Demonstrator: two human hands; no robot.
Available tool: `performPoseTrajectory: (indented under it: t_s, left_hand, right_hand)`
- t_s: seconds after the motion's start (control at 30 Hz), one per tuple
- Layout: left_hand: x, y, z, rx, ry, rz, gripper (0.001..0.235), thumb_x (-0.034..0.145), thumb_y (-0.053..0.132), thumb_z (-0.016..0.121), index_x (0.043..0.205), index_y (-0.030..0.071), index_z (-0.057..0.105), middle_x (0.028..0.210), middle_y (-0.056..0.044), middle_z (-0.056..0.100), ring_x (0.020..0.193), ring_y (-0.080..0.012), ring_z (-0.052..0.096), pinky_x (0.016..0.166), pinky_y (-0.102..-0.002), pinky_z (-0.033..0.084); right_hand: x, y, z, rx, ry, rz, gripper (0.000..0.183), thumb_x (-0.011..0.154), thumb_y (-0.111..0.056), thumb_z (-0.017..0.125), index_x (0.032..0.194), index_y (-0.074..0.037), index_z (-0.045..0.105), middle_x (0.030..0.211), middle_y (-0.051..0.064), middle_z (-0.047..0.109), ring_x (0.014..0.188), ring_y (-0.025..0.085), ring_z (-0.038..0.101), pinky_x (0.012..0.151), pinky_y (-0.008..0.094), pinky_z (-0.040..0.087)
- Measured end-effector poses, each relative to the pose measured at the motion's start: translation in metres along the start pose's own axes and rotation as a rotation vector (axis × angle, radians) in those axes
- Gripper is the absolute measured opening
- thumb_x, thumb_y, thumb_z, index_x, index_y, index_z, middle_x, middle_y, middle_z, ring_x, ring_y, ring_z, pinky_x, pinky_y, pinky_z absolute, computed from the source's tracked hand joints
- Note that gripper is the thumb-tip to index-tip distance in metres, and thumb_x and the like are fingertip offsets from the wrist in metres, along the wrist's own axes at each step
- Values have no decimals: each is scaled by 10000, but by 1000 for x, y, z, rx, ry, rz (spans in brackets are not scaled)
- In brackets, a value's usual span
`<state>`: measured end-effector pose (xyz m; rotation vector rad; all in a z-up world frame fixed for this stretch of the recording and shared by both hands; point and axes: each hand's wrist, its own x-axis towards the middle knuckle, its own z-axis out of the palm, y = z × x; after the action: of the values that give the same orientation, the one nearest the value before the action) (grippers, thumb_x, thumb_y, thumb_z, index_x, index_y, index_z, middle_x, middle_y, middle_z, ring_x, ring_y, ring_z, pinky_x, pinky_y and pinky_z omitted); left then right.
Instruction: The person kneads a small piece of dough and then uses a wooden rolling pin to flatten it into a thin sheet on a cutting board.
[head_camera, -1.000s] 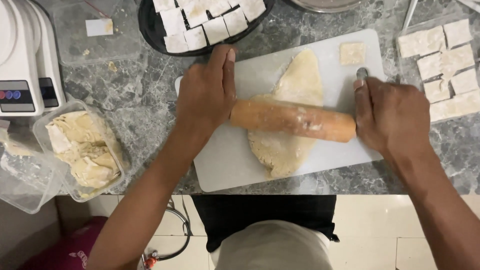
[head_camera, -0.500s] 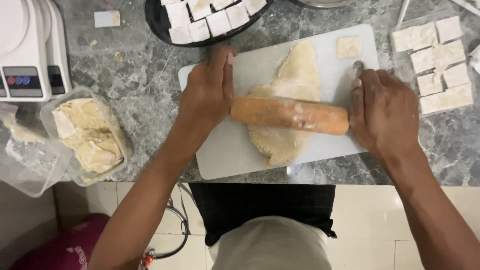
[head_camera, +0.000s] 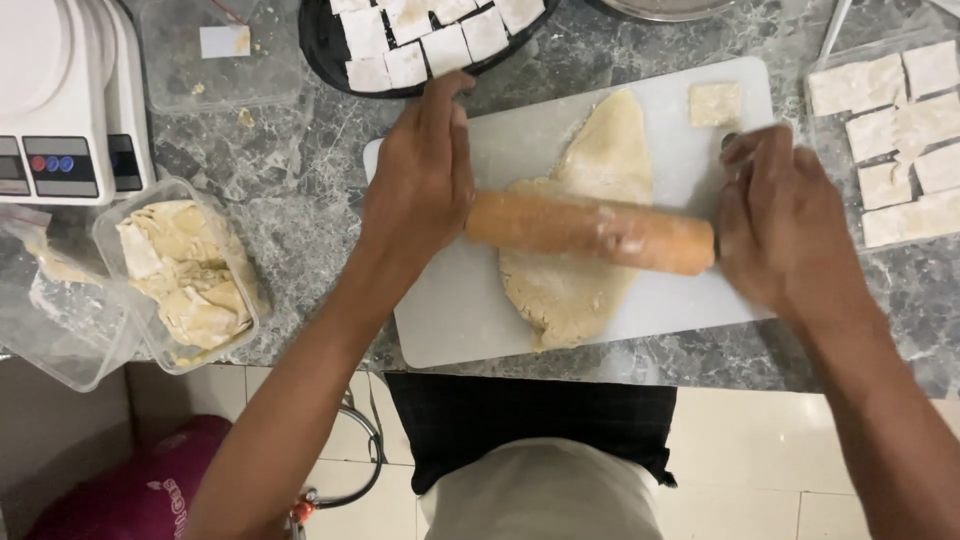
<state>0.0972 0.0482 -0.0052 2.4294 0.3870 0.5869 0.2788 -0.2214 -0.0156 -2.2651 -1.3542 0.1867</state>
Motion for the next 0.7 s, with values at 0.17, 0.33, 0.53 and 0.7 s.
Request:
performPoseTrajectory:
  t_s: [0.17,0.33,0.53,0.7]
  left_hand:
    - [10,-3,4,-20,112,157,204,1124,18,352,1272,-49,474,959,-155,521,858,-272,464,784,-409,415]
    - [5,1,0,-80,14,34,265,1161,136,312,1351,19,456,889,-110,535,698,-192,433,616,-380,380]
    - [-12,2,-2,-24,31,33,242,1140,117,335,1279,13,503,800,-84,569,595,-184,495,522,-352,376]
    - [-26,9,-14,-82,-73,-69,270,1129,169,301,1306,37,457,643,-90,501,506,-220,510,481,-389,376]
  right_hand:
    - [18,6,-3,-50,5,14,167,1001,43,429,1167,57,437,912,216,608,610,361,470,641,542,424]
    - [14,1,-3,-45,13,44,131,1067,33,454,1189,80,445,847,218,593,642,396,514,597,541,416]
    - [-11,-11,0,-50,30,15,274,948,10,446,1202,96,499,920,209,648,837,430,530,751,558,439]
    - [-31,-23,1,-112,-7,50,269,976,-67,459,1220,37,507,916,192,634,844,427,552,647,568,439]
